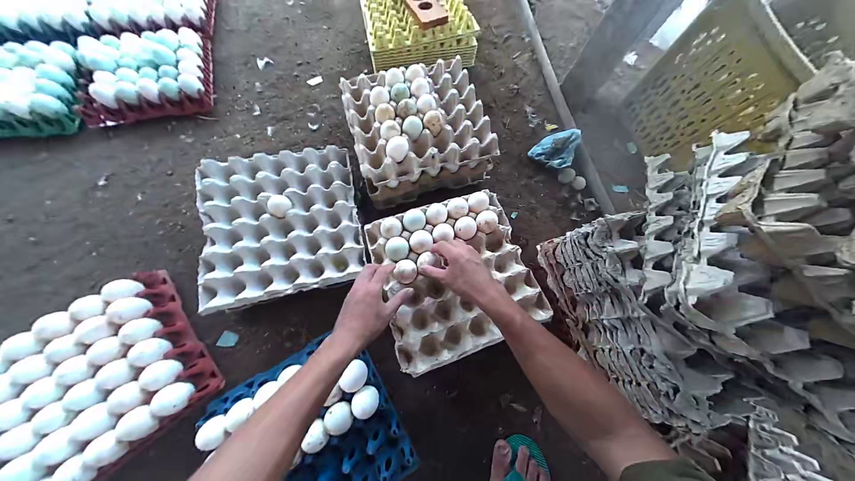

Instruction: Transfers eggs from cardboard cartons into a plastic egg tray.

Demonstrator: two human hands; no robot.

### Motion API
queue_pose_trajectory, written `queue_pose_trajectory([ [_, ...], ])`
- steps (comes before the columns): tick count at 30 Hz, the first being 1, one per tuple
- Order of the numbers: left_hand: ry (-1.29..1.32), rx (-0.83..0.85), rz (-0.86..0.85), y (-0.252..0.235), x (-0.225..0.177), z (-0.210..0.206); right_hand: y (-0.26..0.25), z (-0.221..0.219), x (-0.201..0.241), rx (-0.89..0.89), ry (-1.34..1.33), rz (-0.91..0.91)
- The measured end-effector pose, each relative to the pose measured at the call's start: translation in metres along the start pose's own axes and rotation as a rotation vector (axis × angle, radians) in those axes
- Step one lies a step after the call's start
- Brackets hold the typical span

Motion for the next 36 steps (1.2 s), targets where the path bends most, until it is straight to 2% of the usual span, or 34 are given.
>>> queue_pose_trajectory([
  [3,-0.024,0.001,0.1,-0.018,-0.008,-0.018,0.005,0.003,-0.01,-0.07,-0.17,-0.028],
  [5,-0.053,-0.052,0.116,-0.021,-0.01,-0.023,0.012,0.017,-0.028,-0.131,-0.556,-0.129],
  [7,-0.081,-0.09,0.112,-0.022,-0.01,-0.024,0.02,0.035,-0.046,-0.2,-1.12,-0.182],
  [8,-0.088,-0.111,0.096,-0.022,-0.009,-0.024,0.022,0.046,-0.054,-0.229,-1.313,-0.195],
  [10,-0.061,-0.162,0.031,-0.021,-0.004,-0.024,0.022,0.07,-0.07,-0.349,-1.434,-0.269],
  [11,-0.039,-0.194,-0.009,-0.02,-0.001,-0.025,0.02,0.079,-0.079,-0.404,-1.355,-0.307],
  [13,0.017,-0.25,-0.067,-0.018,0.006,-0.026,0.011,0.097,-0.091,-0.446,-0.921,-0.319],
  [15,0.14,-0.298,-0.053,-0.015,0.012,-0.022,0.0,0.107,-0.089,-0.341,-0.461,-0.324],
  [16,0.25,-0.317,-0.003,-0.014,0.014,-0.017,-0.008,0.107,-0.088,-0.261,-0.318,-0.337],
  [18,0.59,-0.375,0.103,-0.014,0.012,-0.003,-0.022,0.101,-0.085,-0.153,-0.158,-0.345],
  [20,0.963,-0.42,0.173,-0.021,0.006,0.009,-0.03,0.094,-0.087,-0.117,-0.07,-0.34],
  [22,1.272,-0.373,0.218,-0.036,-0.009,0.022,-0.031,0.089,-0.086,-0.112,-0.035,-0.338],
  [24,1.383,-0.273,0.225,-0.059,-0.026,0.03,-0.029,0.087,-0.084,-0.142,-0.019,-0.327],
  [25,1.322,-0.24,0.224,-0.073,-0.034,0.031,-0.027,0.088,-0.085,-0.149,-0.021,-0.322],
  [26,1.14,-0.207,0.212,-0.087,-0.042,0.031,-0.025,0.088,-0.087,-0.164,-0.045,-0.316],
  [28,0.524,-0.121,0.132,-0.114,-0.068,0.026,-0.012,0.092,-0.09,-0.218,-0.216,-0.317],
  [31,-0.228,0.158,0.029,-0.14,-0.115,-0.007,0.01,0.094,-0.095,-0.264,-0.801,-0.324],
  [33,-0.5,0.261,0.014,-0.144,-0.138,-0.03,0.019,0.093,-0.096,-0.252,-1.184,-0.31],
  [36,-0.685,0.303,-0.007,-0.142,-0.156,-0.048,0.029,0.097,-0.094,-0.24,-1.411,-0.256],
])
Point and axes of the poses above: each hand's wrist, its own y-axis away from the middle knuckle, its own z-axis out of the back of the hand, x = y × z, the point moved 5 cm from there along -y, towards the middle knuckle, and after that the axes turned 5 degrees about -y, right-handed, at the moved point
